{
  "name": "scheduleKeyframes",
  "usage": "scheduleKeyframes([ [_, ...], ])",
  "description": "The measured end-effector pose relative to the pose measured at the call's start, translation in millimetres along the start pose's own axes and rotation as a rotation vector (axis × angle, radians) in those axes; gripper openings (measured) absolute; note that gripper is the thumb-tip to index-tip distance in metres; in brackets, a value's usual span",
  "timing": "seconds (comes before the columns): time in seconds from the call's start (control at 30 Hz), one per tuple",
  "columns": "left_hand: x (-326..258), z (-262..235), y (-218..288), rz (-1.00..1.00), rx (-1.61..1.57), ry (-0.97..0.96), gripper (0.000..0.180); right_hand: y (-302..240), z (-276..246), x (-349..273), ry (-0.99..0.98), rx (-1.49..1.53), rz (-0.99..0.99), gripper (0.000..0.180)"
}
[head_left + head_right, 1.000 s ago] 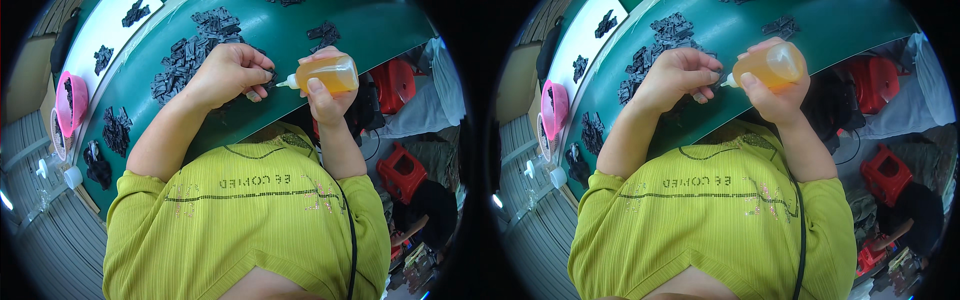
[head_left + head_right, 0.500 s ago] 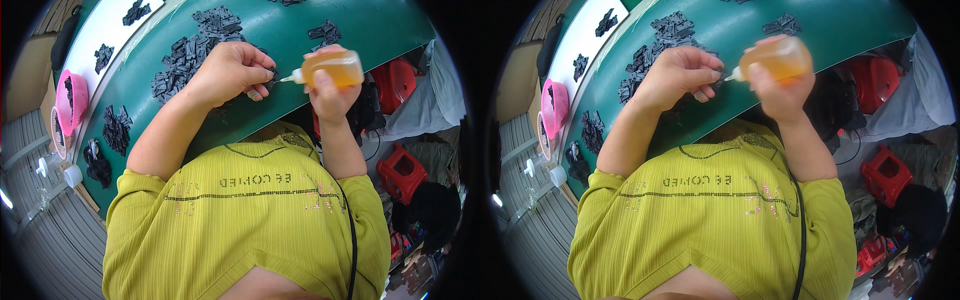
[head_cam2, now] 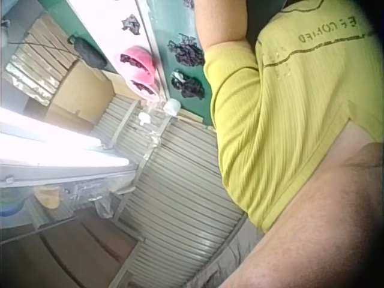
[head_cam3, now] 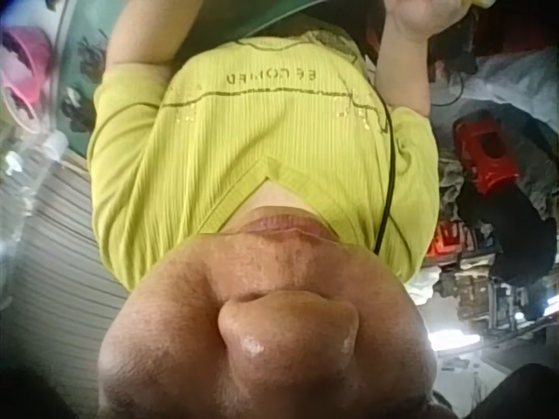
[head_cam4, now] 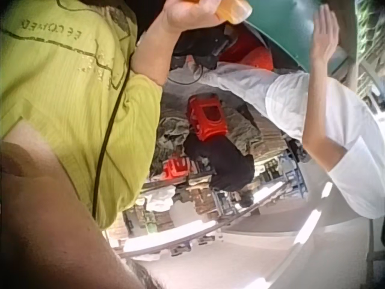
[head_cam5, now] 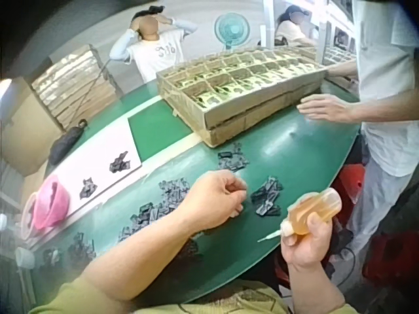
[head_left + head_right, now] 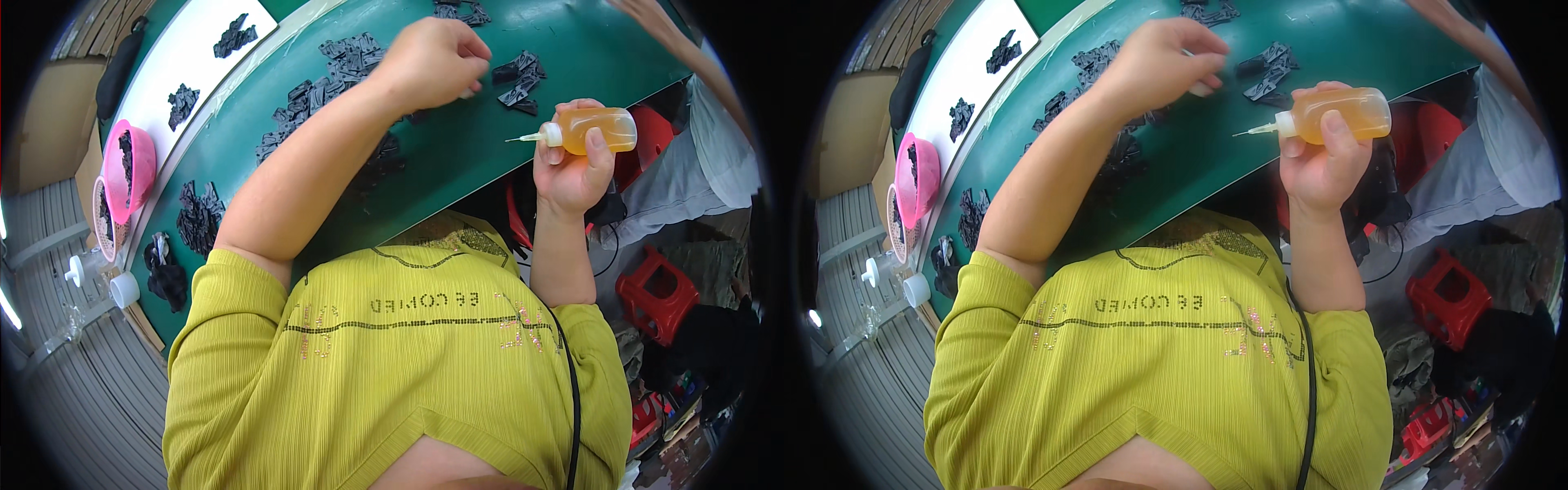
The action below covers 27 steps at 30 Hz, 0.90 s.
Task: Applying liquid adhesive from a small bottle to small black plastic components at a workbench.
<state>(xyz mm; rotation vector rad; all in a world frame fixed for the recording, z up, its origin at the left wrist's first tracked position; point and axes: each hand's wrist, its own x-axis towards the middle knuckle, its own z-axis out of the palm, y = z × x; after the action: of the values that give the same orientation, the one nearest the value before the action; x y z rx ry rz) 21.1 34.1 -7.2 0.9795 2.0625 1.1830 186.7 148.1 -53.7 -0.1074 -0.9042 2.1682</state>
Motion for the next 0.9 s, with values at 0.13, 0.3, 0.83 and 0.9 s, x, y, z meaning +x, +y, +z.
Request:
scheduleKeyframes([
  [0.13,-9.4,-35.8,-5.4,0.082,0.371,-0.126,0.025,-1.1,-1.0,-4.2,0.018,-0.079,-0.018,0.028],
  [0.3,-26.5,-36.5,-16.3,0.111,0.658,-0.119,0.023,6.0,7.4,-3.7,-0.002,-0.093,0.008,0.027],
  [0.83,-77.5,-13.9,-31.5,-0.086,-0.375,-0.004,0.024,21.4,29.8,-1.5,-0.026,-0.123,0.015,0.026],
  [0.9,-78.2,-10.9,-29.8,0.012,-0.321,-0.023,0.027,24.1,32.6,-2.1,-0.016,-0.170,-0.032,0.026],
])
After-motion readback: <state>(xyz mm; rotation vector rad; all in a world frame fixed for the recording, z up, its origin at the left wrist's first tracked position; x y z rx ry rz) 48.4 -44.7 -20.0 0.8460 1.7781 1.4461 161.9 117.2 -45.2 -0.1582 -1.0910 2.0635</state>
